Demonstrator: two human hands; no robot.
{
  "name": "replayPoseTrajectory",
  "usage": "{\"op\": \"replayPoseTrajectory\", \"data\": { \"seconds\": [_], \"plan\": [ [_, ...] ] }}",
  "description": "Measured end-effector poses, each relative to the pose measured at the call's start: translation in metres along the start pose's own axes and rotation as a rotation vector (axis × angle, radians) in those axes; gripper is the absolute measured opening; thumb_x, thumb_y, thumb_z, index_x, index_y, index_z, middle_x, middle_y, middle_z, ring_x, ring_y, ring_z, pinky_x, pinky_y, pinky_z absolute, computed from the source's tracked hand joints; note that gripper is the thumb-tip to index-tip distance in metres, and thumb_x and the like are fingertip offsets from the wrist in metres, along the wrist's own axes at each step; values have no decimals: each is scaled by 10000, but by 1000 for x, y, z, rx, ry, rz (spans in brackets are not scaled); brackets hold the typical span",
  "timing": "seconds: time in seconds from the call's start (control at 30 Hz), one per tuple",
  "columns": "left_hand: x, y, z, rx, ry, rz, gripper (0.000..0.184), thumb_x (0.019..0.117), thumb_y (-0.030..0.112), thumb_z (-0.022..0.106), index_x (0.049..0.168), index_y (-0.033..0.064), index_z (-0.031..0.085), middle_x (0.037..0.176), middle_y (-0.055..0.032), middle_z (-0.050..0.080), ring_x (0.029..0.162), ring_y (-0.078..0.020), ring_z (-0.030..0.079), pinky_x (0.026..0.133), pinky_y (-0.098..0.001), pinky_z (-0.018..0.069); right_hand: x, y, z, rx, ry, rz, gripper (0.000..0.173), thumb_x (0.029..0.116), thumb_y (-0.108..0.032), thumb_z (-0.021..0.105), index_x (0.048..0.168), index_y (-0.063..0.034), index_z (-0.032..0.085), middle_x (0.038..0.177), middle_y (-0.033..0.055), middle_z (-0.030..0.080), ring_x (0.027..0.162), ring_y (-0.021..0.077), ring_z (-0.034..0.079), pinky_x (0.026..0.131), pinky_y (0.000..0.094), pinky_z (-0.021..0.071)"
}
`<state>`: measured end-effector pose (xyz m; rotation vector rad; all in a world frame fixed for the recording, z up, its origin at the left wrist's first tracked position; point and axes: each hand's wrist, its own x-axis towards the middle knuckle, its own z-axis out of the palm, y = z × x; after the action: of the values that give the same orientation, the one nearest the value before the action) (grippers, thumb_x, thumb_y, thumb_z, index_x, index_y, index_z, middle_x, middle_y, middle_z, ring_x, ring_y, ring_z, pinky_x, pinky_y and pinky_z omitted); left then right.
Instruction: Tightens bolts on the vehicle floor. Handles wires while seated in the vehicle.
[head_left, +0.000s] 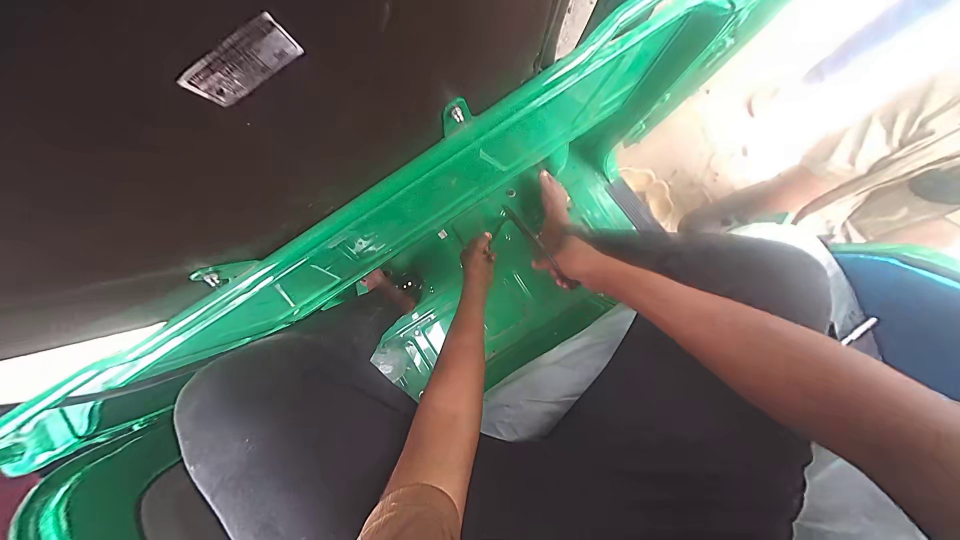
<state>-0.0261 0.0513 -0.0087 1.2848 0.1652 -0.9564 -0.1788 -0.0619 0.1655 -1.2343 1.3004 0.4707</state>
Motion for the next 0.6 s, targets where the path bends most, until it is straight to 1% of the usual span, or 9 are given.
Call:
{"op": "replayPoseTrajectory", "data": {
  "seconds": [0.1,0.17,0.2,0.23,0.3,0.33,0.4,0.47,0.6],
  "plan": [
    [-2,-3,-1,93,88,-33,144,932,230,753,941,114,667,743,24,547,561,-74,479,499,-229,433,13,6,-12,-58,-5,18,267,965,-291,724,1051,-50,647,701,31,571,494,112,537,470,268,506],
    [-1,1,7,154,137,-87,354,847,281,855,1036,93,624,840,-23,580,577,-97,485,489,-258,437,17,10,-14,-72,24,22,232,982,-266,693,1070,-55,653,705,35,572,496,115,535,469,270,504],
    [-2,4,11,167,129,-105,409,847,301,854,1099,88,613,881,-33,579,610,-106,493,520,-273,454,20,12,-14,-90,28,11,244,991,-263,679,1108,-53,639,730,47,577,507,125,543,480,285,513],
    [-3,8,13,150,97,-111,440,880,321,823,1183,83,609,918,-41,574,657,-115,504,579,-292,480,24,14,-14,-107,34,1,263,994,-264,672,1142,-51,632,747,59,584,515,135,550,492,300,521],
    [-2,13,14,62,21,-51,234,958,326,730,1022,147,594,754,30,516,598,-86,502,582,-269,499,25,14,-12,-117,40,3,257,991,-281,676,1127,-66,641,734,47,585,505,122,549,484,286,520],
    [0,15,10,6,-30,-11,163,984,283,695,1008,154,598,747,43,511,607,-85,507,599,-266,507,23,12,-11,-116,36,4,260,989,-286,684,1122,-67,641,733,41,581,507,118,546,487,280,519],
    [7,19,2,-61,-106,69,129,1027,214,602,1118,127,633,842,26,573,667,-98,553,644,-271,534,19,4,-9,-112,45,-4,277,965,-279,722,1093,-47,641,733,50,594,509,127,561,490,289,531],
    [11,19,-7,-39,-124,93,242,1072,235,478,1192,111,648,945,0,641,710,-109,592,655,-273,538,25,1,-5,-88,50,-2,318,909,-270,779,1068,-35,635,740,76,617,488,141,568,466,309,534],
    [10,15,-11,58,-75,81,236,1090,245,447,1151,138,649,1001,5,665,671,-87,562,575,-240,482,24,0,-5,-115,47,15,309,900,-302,786,1002,-42,654,695,53,614,479,123,575,462,288,530]
  ]
}}
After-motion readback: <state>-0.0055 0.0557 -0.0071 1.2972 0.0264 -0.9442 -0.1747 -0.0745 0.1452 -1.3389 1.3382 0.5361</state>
